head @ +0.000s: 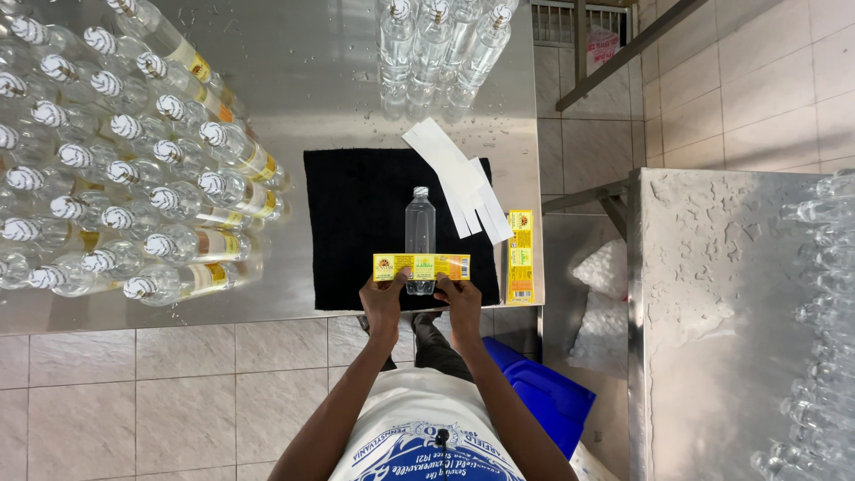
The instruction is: The person repeatedly picks up clear plastic bottles from a stainless steel table, applies yellow labels to them, and places the labeled bottles back on the table. The person also handles white paper strips and a black cloth during the process.
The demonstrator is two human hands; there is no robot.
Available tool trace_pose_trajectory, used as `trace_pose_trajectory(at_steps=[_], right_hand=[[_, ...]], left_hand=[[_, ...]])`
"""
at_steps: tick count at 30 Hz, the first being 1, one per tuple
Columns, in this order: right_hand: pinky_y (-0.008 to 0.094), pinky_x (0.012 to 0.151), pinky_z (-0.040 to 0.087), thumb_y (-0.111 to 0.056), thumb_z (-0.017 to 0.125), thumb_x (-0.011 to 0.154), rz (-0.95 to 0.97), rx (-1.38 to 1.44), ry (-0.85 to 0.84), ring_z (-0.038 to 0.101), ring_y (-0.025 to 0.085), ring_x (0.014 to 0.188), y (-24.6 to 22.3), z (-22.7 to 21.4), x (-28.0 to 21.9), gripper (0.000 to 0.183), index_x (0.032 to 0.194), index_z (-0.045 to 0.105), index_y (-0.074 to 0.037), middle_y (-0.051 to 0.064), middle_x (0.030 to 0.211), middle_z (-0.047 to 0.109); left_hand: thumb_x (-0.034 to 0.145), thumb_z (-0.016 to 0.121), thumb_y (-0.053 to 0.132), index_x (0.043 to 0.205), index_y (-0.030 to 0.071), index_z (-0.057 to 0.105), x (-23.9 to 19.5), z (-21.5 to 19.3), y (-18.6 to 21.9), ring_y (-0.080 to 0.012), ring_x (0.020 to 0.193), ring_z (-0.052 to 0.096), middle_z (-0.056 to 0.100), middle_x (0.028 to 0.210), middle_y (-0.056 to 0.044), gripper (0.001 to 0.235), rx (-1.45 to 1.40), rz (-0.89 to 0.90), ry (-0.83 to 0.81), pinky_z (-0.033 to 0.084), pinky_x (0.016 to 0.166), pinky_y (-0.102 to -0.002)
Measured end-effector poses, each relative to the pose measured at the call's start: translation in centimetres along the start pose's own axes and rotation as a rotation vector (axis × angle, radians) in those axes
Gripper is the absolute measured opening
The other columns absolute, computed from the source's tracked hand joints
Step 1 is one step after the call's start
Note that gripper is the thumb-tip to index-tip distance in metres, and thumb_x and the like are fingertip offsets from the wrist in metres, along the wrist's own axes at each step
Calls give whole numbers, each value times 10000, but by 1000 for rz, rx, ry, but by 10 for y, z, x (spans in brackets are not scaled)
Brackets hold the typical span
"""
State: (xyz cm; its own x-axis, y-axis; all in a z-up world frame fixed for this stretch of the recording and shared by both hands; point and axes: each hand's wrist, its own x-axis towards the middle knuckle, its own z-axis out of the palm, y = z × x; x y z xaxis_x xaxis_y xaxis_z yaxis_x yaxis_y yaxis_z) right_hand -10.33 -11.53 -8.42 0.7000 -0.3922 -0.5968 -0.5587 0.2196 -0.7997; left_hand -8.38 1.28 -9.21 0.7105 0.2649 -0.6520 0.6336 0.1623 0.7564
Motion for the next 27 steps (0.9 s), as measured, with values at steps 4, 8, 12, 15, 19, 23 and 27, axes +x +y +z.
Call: trace_pose_trajectory(at_steps=[4, 8, 12, 15, 19, 23, 27], right_hand=[[430, 927, 550, -292, 850, 1029, 3, -2, -17, 774, 226, 851, 8, -2, 5, 379, 1094, 770, 73, 194, 1027, 766], [384, 800, 604, -308, 836, 1034, 40, -13, -18, 798, 218, 883, 23, 2, 20, 388, 1169, 737, 43, 139, 979, 757], [631, 1169, 455, -265, 976, 856, -77, -125, -86, 557, 465, 1447, -11, 18, -19, 1032, 1607, 352, 70, 344, 1484, 562], [591, 1191, 416, -265, 989, 868, -67, -105, -82, 533, 388, 1433, -5, 24, -12, 1035, 1607, 330, 37, 293, 1461, 572], [513, 1024, 524, -250, 953, 901, 33, 26, -150, 656, 283, 1291, -28, 19, -31, 944, 1636, 393, -55, 171, 1379, 711], [540, 1110, 499, -189, 964, 882, -5, 21, -166, 638, 298, 1339, -29, 16, -37, 981, 1656, 377, -49, 211, 1397, 724], [588, 1244, 426, -207, 1008, 830, -131, -66, -187, 524, 404, 1504, -32, 24, -36, 1191, 1732, 248, -44, 281, 1494, 621]], left_hand=[[1011, 881, 349, 1342, 1, 645, 2, 2, -4, -167, 872, 535, 632, 928, -57, 536, 16, 8, 13, 346, 753, -543], [1015, 877, 372, 1489, 46, 626, 15, 4, -20, -172, 939, 652, 720, 1046, -99, 628, 65, 49, 22, 475, 767, -505], [967, 907, 405, 1589, 54, 536, 8, 4, -14, -297, 1104, 735, 717, 1245, -198, 805, 70, 49, 15, 577, 870, -547], [1024, 842, 327, 1696, 156, 380, 10, -2, -9, -324, 1225, 676, 516, 1498, -227, 833, -12, 81, -12, 575, 953, -609], [1060, 788, 172, 1667, 173, 397, 13, -5, -22, -410, 1284, 627, 499, 1445, -190, 722, 39, 195, 51, 575, 1051, -615], [1126, 637, 132, 1535, 182, 592, 5, -16, -14, -435, 1438, 500, 486, 1510, -149, 415, 234, 388, -78, 514, 1126, -633], [1102, 663, 272, 1700, 55, 360, -45, -25, 67, -553, 1574, 337, 400, 1670, -309, 705, -92, 212, -314, 405, 1242, -752]])
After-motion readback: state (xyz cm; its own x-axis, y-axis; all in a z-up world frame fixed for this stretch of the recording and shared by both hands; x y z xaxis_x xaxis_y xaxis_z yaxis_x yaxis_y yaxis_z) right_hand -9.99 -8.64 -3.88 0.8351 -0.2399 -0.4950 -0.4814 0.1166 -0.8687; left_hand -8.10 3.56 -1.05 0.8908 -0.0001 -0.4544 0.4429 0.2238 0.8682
